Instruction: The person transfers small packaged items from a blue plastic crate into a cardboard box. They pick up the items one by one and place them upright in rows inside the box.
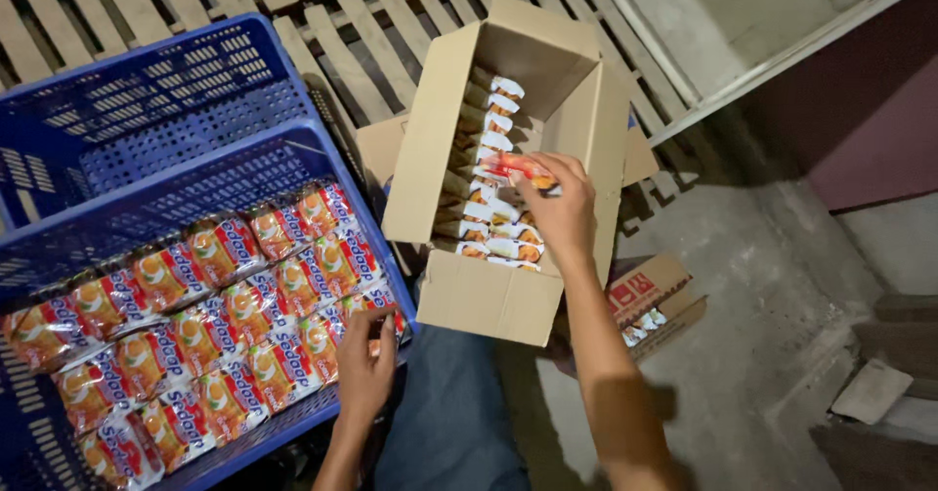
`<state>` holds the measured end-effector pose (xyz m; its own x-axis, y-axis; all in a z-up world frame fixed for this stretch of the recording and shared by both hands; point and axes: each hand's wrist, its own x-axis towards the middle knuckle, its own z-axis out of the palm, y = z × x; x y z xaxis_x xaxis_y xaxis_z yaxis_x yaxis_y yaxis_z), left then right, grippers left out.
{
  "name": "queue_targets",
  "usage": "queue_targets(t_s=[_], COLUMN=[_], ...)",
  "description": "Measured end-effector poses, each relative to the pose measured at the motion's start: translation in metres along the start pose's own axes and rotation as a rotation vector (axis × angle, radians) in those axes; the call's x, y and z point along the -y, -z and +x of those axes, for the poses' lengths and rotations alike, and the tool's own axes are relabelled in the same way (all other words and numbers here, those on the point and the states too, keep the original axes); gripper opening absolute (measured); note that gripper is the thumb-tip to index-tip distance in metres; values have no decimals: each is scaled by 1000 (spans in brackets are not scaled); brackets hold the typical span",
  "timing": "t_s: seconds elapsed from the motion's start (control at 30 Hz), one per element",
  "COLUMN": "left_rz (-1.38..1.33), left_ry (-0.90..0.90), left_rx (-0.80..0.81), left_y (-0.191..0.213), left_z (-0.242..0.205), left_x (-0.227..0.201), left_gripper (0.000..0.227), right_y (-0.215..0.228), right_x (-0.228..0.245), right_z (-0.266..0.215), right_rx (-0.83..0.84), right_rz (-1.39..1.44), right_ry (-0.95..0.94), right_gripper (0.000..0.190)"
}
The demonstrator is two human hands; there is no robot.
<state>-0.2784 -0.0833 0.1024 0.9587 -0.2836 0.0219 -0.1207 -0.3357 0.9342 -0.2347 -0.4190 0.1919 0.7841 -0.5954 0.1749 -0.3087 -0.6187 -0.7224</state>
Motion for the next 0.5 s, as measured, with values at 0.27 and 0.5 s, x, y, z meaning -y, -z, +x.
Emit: queue_targets(t_s=[0.27, 0.5], left_rz=[40, 44], left_ry=[-44, -33], left_rx=[-16, -13], left_y=[-2, -3], left_z=[-7, -5], left_x=[-2, 0], left_gripper=[22, 23], right_y=[-62, -102], right_x=[-64, -100], right_z=[44, 62], right_rx=[159, 261], right_rz=[-489, -699], right_ry=[-162, -188], right_gripper=[40, 55])
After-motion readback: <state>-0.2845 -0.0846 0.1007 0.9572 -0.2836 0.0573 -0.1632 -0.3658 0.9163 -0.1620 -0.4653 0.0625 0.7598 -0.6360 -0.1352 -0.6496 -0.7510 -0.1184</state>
